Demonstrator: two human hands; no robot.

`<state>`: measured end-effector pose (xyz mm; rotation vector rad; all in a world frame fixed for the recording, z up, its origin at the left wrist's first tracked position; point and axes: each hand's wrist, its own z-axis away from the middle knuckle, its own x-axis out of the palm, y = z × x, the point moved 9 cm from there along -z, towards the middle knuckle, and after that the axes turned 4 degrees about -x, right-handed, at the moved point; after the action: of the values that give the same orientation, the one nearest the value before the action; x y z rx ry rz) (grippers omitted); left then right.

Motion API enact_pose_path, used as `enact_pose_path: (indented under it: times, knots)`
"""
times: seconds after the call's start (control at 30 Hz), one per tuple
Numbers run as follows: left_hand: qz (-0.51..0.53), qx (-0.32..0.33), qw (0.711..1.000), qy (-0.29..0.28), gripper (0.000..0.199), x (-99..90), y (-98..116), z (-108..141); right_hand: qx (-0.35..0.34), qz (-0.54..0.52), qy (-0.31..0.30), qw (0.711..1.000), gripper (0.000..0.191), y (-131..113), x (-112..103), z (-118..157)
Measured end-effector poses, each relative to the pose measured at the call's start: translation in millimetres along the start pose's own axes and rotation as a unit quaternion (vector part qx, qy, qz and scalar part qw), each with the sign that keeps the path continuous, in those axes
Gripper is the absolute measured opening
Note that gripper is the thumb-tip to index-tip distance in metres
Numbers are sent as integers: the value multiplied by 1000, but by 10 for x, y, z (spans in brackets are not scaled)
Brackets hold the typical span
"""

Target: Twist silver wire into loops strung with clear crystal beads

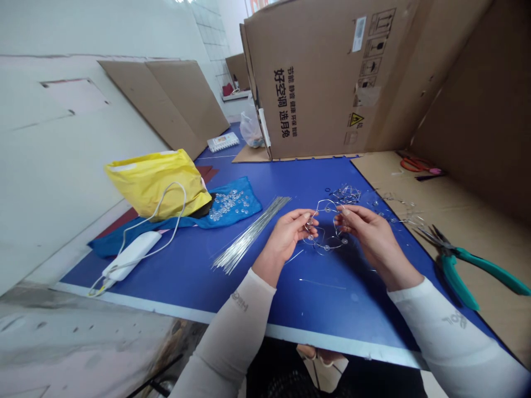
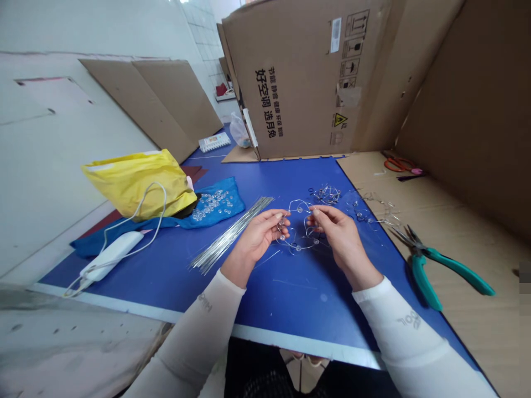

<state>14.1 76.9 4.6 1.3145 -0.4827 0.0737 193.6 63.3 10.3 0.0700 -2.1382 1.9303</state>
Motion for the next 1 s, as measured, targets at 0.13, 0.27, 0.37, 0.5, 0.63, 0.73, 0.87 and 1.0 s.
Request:
enact_pose_path:
  times: [0.13, 0.27, 0.37, 0.5, 0.63, 0.73, 0.87, 1.0]
  knots:
    - [-15, -17, 1000, -12, 21, 30, -33, 10, -3, 4, 11, 1000, 28, -19, -17, 3]
    - [-42, -16, 999, -12, 23, 41, -25, 27, 2, -9, 16, 1000, 27, -12, -18, 6]
    - [-61, -13, 998, -1, 25, 19, -23, 29, 0, -24, 17, 1000, 26, -13, -16, 8]
    - [-64, -5, 998, 0, 27, 0, -26, 12, 2, -31, 20, 999, 26, -9, -21, 8]
    - [-55, 3, 998, 5, 24, -6, -14, 3, 4, -30, 21, 999, 25, -7, -27, 9]
    - [-62, 5, 998, 15, 22, -9, 5, 13, -1, -21, 19, 1000, 25, -22, -28, 11]
    - [-87, 23, 995, 32, 18, -18, 51, 29, -4, -6, 18, 1000, 24, -33, -28, 7]
    - [-95, 17, 995, 30, 19, -7, 27, 20, -16, 7, 15, 1000, 24, -54, -12, 2]
